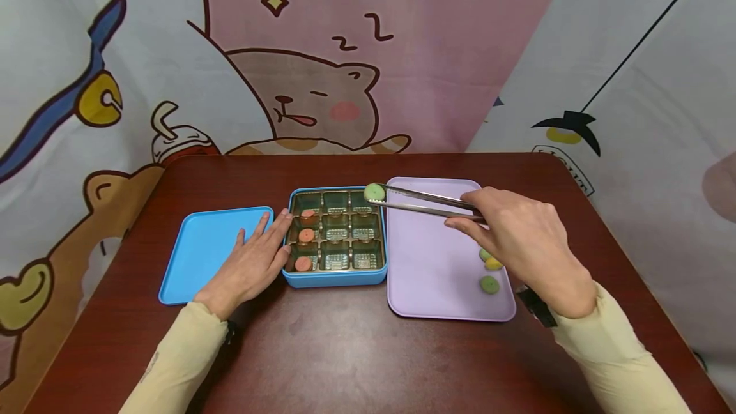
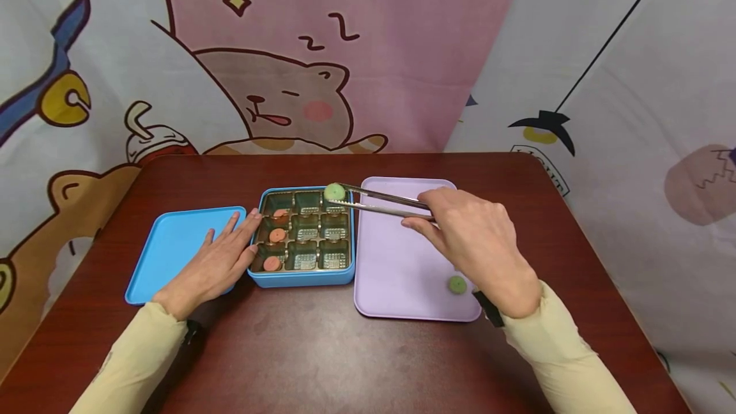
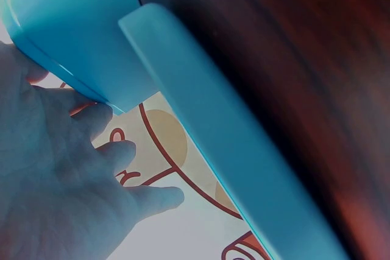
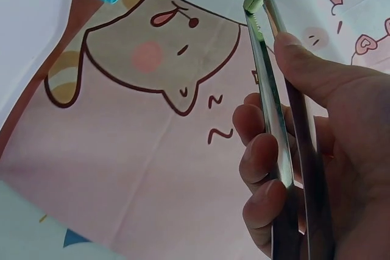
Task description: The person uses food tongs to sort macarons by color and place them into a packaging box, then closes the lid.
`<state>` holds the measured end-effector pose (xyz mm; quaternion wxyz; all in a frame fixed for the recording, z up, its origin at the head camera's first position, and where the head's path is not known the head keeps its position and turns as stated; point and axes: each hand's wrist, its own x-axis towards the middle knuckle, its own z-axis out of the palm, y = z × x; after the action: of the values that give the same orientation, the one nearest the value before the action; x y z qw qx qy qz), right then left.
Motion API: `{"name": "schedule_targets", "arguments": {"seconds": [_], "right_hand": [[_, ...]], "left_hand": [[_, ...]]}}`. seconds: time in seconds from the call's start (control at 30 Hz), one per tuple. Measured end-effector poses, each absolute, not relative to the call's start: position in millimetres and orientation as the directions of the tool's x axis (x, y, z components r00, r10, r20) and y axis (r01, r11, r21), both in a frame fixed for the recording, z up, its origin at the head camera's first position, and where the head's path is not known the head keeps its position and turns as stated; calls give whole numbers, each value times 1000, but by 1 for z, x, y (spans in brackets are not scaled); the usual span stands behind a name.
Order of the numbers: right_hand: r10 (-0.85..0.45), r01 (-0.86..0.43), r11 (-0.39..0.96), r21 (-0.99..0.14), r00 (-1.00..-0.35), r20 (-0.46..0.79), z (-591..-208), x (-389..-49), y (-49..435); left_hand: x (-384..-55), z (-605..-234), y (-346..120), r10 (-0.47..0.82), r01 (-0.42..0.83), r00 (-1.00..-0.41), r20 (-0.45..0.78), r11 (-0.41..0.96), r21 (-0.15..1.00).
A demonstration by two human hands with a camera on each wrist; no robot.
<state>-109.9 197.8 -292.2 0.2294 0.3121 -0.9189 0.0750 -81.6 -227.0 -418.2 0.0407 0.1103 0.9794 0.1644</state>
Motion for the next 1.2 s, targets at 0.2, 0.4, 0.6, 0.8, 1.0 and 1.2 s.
{"name": "schedule_targets", "arguments": {"seconds": [0.2,0.4,0.6,0.8,1.0,1.2], "right_hand": [[-546,-626,780,-24,-698,462,-291,-109,185],[-567,-654,755,-35,-679,467,-296,-109,174],[-578,-665,746,-37,-673,461,-303,-110,165],[-589,-667,745,-32,-679,439,-310,-109,158],[-604,-669,743,-24,-686,405,-320,-109,153],[-642,-696,718,7,-657,394,-333,-108,149]], "left_hand": [[-82,-419,-227,231,203,-972,-48,924,324],[-82,-419,-229,243,217,-969,-40,919,330],[-82,-419,-229,244,219,-969,-36,918,330],[-82,-420,-228,240,217,-970,-30,919,330],[-82,-421,-228,238,214,-971,-33,919,333],[-82,-421,-229,241,218,-970,-30,918,330]]}}
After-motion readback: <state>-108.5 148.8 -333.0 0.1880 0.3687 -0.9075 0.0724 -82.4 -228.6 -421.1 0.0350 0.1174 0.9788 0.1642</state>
